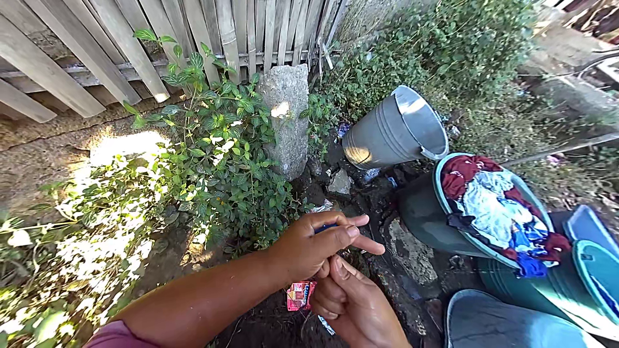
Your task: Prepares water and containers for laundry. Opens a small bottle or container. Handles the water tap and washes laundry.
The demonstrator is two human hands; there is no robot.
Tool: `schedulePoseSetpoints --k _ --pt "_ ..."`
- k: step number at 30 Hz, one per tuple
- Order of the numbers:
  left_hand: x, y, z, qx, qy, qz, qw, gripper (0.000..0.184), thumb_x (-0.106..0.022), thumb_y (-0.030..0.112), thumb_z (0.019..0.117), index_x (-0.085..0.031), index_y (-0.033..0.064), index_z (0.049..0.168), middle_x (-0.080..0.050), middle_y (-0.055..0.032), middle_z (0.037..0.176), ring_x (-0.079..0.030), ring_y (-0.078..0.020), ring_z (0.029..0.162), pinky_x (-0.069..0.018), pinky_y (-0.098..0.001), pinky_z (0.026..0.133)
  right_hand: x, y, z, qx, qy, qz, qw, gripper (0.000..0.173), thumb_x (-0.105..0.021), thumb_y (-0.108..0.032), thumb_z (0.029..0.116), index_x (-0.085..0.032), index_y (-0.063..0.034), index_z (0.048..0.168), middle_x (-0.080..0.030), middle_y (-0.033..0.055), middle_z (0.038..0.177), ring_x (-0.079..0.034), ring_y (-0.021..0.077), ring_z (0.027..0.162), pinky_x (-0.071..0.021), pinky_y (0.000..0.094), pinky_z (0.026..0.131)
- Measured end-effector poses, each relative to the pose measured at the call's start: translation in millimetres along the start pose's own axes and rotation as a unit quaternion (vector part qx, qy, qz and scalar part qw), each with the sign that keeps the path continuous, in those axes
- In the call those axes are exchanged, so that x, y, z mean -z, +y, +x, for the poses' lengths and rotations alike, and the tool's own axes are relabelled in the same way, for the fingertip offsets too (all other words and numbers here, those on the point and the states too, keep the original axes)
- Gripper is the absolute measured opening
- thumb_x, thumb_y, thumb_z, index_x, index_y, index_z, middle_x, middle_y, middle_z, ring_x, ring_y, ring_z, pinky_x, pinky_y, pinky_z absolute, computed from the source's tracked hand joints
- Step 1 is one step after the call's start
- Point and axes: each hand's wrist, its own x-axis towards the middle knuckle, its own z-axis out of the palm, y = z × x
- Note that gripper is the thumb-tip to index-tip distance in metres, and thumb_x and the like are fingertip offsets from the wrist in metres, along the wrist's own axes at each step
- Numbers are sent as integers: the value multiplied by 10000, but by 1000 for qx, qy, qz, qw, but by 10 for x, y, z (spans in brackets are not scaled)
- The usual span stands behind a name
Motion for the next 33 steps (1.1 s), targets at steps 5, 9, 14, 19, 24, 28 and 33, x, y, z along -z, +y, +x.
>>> schedulePoseSetpoints --k 5,9,14,19,24,28,33 --pt "-90 -82 16 11 62 18 998 216 -425 114 1073 -591 3 989 -756 -113 1086 -629 -212 1266 -387 -419 1186 182 147 85 296 154 -494 803 312 -469 -359 1097 -691 -145 1048 -659 -138 890 -574 -112 765 -495 80 712" --pt "-70 -147 -27 -52 -17 -67 996 306 -545 300 1052 -534 26 1187 -675 -107 1288 -563 -203 1332 -400 -389 1170 232 72 67 161 10 -172 972 236 -546 -405 1051 -697 -225 1032 -508 -155 677 -442 -65 580 -383 125 555" --pt "29 -174 7 -54 -116 -187 974 338 -618 345 998 -568 164 1280 -682 -46 1276 -633 -162 1209 -530 -313 965 252 -48 -8 -21 -147 66 987 253 -552 -377 1051 -696 -169 1069 -515 -147 640 -490 -39 550 -422 145 549" --pt "17 -209 -3 -109 -94 -117 983 60 -575 132 1014 -566 110 959 -707 -13 915 -684 -141 1046 -354 -492 1198 222 -28 -40 -31 -152 64 986 222 -563 -337 1053 -692 -155 1049 -496 -157 623 -470 -50 545 -407 144 541" --pt "28 -189 -10 -104 -79 -129 983 83 -571 131 1026 -608 141 1100 -717 -20 1053 -675 -156 1092 -471 -437 1088 129 -18 -50 110 -50 -146 982 220 -531 -367 1068 -674 -200 1073 -433 -164 636 -398 -67 543 -357 123 527" --pt "35 -253 8 -123 -70 -135 981 212 -611 363 1025 -614 157 975 -690 22 960 -669 -154 1094 -407 -493 1160 131 4 -28 214 31 -355 909 255 -477 -366 1094 -669 -200 1082 -496 -126 686 -465 -53 605 -418 121 577" --pt "0 -211 21 -31 -22 -251 967 420 -562 626 954 -648 219 897 -696 59 837 -709 -139 998 -462 -454 1127 78 -84 4 245 74 -507 823 273 -527 -299 1083 -670 -76 1150 -665 -61 802 -566 -37 575 -505 127 504"
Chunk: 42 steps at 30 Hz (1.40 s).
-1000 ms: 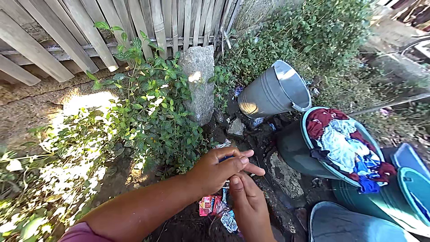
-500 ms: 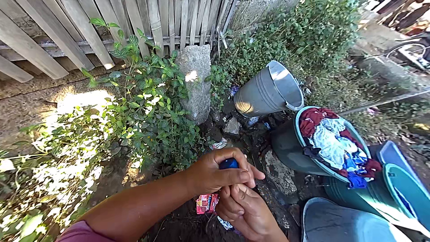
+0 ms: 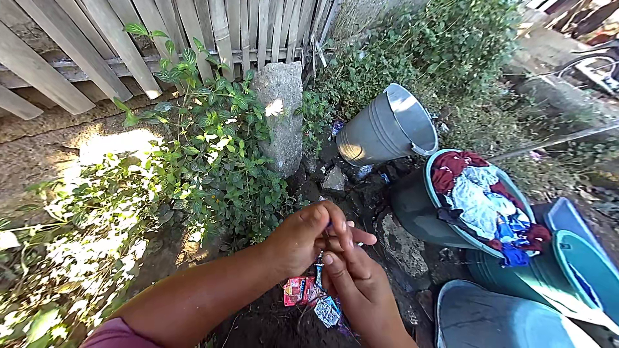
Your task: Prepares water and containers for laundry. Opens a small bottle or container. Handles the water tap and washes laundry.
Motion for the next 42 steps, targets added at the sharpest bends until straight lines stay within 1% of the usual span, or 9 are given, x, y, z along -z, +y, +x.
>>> schedulePoseSetpoints --k 6,15,19,22,29,34,36,38,42 --pt "-47 87 65 59 81 -90 991 591 -350 680 1004 -649 205 818 -690 19 784 -721 -184 977 -527 -410 1045 20 -117 149 5 21 -137 990 287 -519 -302 1064 -702 -83 1092 -659 -73 805 -540 -67 593 -475 117 529" --pt "-66 133 83 -47 79 131 987 413 -373 205 1082 -603 144 745 -664 25 768 -696 -142 984 -419 -454 1161 -33 -198 151 37 53 -244 968 361 -412 -313 1102 -699 -100 1055 -706 -34 872 -628 -35 746 -515 151 645" --pt "-111 169 82 -119 35 260 958 422 -379 186 1083 -598 111 730 -680 10 783 -680 -126 1022 -303 -475 1232 -82 -222 95 19 27 -39 999 346 -440 -303 1108 -683 -57 1124 -666 -68 881 -546 -93 717 -467 80 655" --pt "-154 222 83 -110 -15 210 972 413 -365 202 1091 -595 93 766 -768 -121 1074 -579 -257 1341 -187 -457 1279 -119 -216 75 -53 -27 201 978 276 -456 -351 1103 -669 -175 1089 -408 -148 661 -355 -75 546 -322 110 506" --pt "-170 309 78 -18 -6 112 994 386 -353 210 1069 -588 150 768 -768 -98 1037 -658 -257 1234 -363 -442 1206 -88 -345 143 -220 -109 532 811 189 -557 -322 1057 -635 -159 1004 -376 -155 575 -377 -52 466 -355 132 468" --pt "-162 288 102 0 32 77 997 392 -328 172 1063 -591 142 774 -763 -84 938 -695 -251 1158 -398 -455 1185 -209 -250 166 -96 20 187 977 229 -480 -287 1093 -660 -156 1040 -429 -145 653 -357 -58 521 -321 120 481" --pt "-167 304 109 3 44 90 995 390 -324 164 1060 -587 147 773 -763 -75 933 -699 -240 1147 -429 -444 1158 -223 -219 184 -65 39 100 992 254 -465 -286 1097 -669 -139 1058 -471 -142 688 -391 -55 540 -351 122 492" --pt "-174 321 116 14 58 94 994 387 -311 156 1055 -576 147 773 -763 -83 935 -700 -246 1147 -440 -439 1151 -210 -297 207 -125 18 201 971 215 -472 -256 1090 -649 -164 1012 -398 -142 625 -338 -49 496 -306 125 466" --pt "-156 330 132 33 80 92 992 404 -284 155 1062 -565 137 772 -766 -107 962 -691 -273 1173 -433 -444 1158 -173 -400 251 -268 -48 507 818 259 -409 -229 1081 -603 -160 923 -363 -132 537 -352 -40 418 -341 130 425"
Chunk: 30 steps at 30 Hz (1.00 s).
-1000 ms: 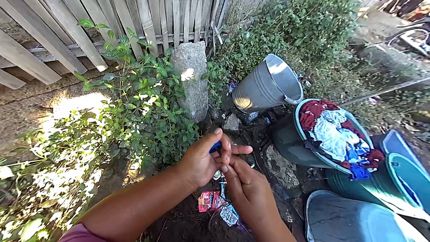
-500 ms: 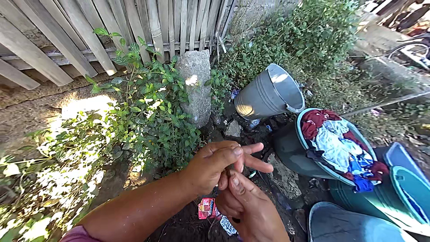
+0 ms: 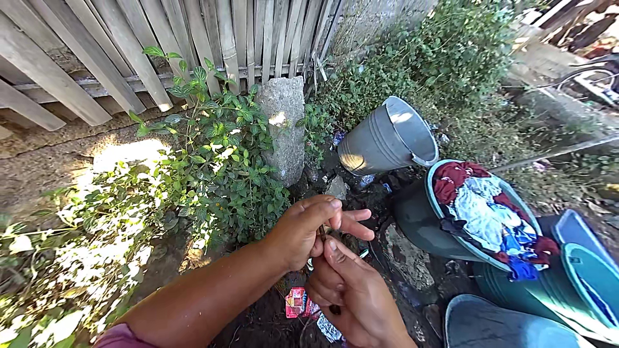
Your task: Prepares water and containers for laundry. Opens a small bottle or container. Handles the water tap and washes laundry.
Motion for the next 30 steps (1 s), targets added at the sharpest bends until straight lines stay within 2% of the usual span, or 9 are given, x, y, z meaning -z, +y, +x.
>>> schedulePoseSetpoints --k 4,7,10,13,16,18,22,25,30 --pt "2 4 10 23 31 -39 999 399 -269 137 1060 -539 112 768 -755 -127 912 -703 -300 1141 -399 -483 1188 2 -4 25 -60 -29 132 989 280 -416 -262 1093 -604 -131 933 -399 -107 536 -415 -12 414 -417 153 437" --pt "-3 -2 16 17 27 -49 998 397 -276 145 1049 -552 125 765 -754 -115 889 -707 -294 1130 -406 -479 1182 -44 97 74 62 48 -76 994 279 -383 -199 1082 -608 -166 920 -346 -131 543 -317 -44 431 -298 127 429" --pt "-7 1 19 0 5 -33 999 405 -281 140 1046 -557 136 749 -756 -100 894 -700 -282 1144 -399 -477 1184 -62 159 91 134 88 -175 971 270 -400 -178 1078 -623 -172 925 -354 -134 551 -314 -44 449 -292 132 440" --pt "-21 35 31 -1 1 -20 1000 407 -278 136 1047 -552 136 746 -757 -98 897 -708 -271 1131 -416 -462 1175 -62 23 43 32 19 -20 999 283 -381 -225 1086 -598 -169 913 -358 -134 533 -339 -45 418 -326 127 421" --pt "-26 53 27 19 10 -32 999 396 -256 132 1056 -534 124 773 -755 -110 895 -713 -278 1120 -411 -471 1180 -14 -29 26 -72 -69 184 978 267 -477 -299 1080 -621 -141 920 -425 -107 534 -459 -1 431 -459 175 465" --pt "-4 40 27 27 18 -51 998 403 -246 132 1058 -526 118 768 -742 -109 861 -717 -282 1102 -405 -479 1187 -21 4 51 -80 -72 211 972 287 -460 -308 1084 -616 -136 915 -428 -101 531 -467 5 430 -462 179 467" --pt "25 36 14 26 17 -44 999 402 -257 141 1054 -542 120 772 -750 -116 884 -716 -287 1110 -426 -474 1170 -114 154 113 49 42 -1 998 316 -354 -217 1092 -595 -154 898 -351 -120 527 -332 -28 419 -314 140 426" --pt "34 43 17 14 0 -16 1000 378 -274 143 1051 -529 122 773 -734 -92 867 -709 -276 1107 -408 -487 1180 -124 193 133 101 82 -93 987 313 -365 -184 1080 -599 -169 873 -345 -119 530 -310 -29 428 -296 146 427" --pt "80 23 26 27 -4 -36 999 383 -266 147 1050 -528 119 772 -735 -99 837 -720 -282 1087 -395 -497 1193 -28 52 89 -75 -65 211 972 299 -452 -319 1087 -615 -135 917 -417 -105 523 -461 2 422 -459 177 463"
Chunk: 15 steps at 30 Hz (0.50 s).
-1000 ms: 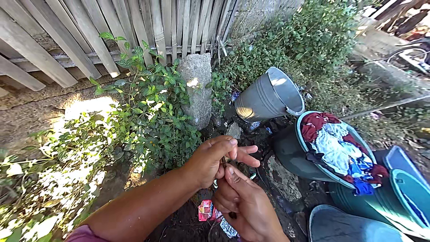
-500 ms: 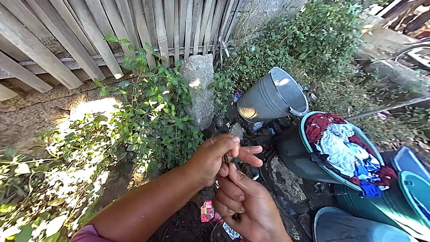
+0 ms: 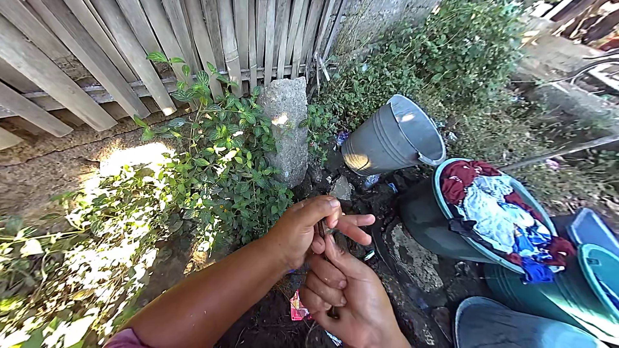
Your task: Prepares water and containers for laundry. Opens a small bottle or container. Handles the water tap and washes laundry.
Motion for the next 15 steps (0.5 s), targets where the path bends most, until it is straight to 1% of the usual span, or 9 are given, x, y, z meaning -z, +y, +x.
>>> schedulePoseSetpoints --k 2,4,6,7,8,10,12,14,15 --pt "34 -23 12 8 5 -16 1000 381 -273 147 1043 -531 117 765 -737 -114 851 -712 -299 1105 -379 -506 1201 11 6 23 -12 4 28 1000 319 -431 -328 1087 -610 -133 909 -426 -97 516 -475 13 420 -475 190 467" --pt "46 -31 12 9 13 -12 1000 392 -265 142 1040 -534 118 757 -737 -115 848 -708 -304 1116 -373 -507 1207 26 58 67 59 57 -107 991 338 -352 -274 1106 -590 -149 901 -380 -115 522 -391 -26 410 -387 143 429" --pt "43 -33 12 3 14 -1 1000 387 -264 136 1034 -528 123 751 -734 -107 843 -703 -303 1126 -370 -506 1208 70 139 133 167 122 -308 929 313 -354 -201 1090 -591 -176 888 -346 -128 536 -312 -34 432 -293 140 430" --pt "45 -41 11 -1 15 8 1000 374 -269 134 1030 -519 127 751 -729 -98 837 -703 -295 1120 -373 -503 1203 105 156 151 198 138 -370 897 300 -374 -197 1088 -599 -182 889 -347 -129 551 -309 -29 445 -290 147 434" --pt "52 -50 9 -2 17 15 1000 372 -274 134 1031 -518 128 750 -728 -92 833 -704 -290 1115 -377 -502 1201 118 151 152 202 144 -389 887 298 -380 -197 1087 -600 -185 887 -347 -130 553 -307 -29 446 -291 146 434" --pt "63 -55 10 3 24 25 999 372 -275 133 1035 -518 125 754 -731 -89 838 -706 -281 1111 -384 -492 1198 82 89 122 146 133 -314 929 319 -353 -194 1082 -594 -172 873 -345 -126 524 -310 -37 418 -294 137 419" --pt "64 -53 6 16 37 21 999 377 -270 138 1044 -519 116 763 -740 -108 862 -705 -292 1122 -399 -489 1189 82 30 90 64 82 -161 981 339 -342 -252 1099 -584 -152 883 -366 -113 518 -362 -27 398 -357 138 409" --pt "73 -53 12 27 43 10 999 379 -261 144 1049 -516 117 769 -746 -122 892 -701 -305 1137 -412 -489 1179 90 31 96 21 46 -54 997 354 -367 -310 1100 -592 -149 878 -387 -106 509 -405 -9 393 -407 161 419" --pt "78 -57 15 30 46 5 998 387 -261 149 1047 -521 121 761 -749 -121 890 -704 -304 1134 -417 -485 1175 92 47 106 26 47 -50 997 361 -358 -310 1103 -589 -149 878 -386 -106 510 -404 -8 394 -403 161 420"
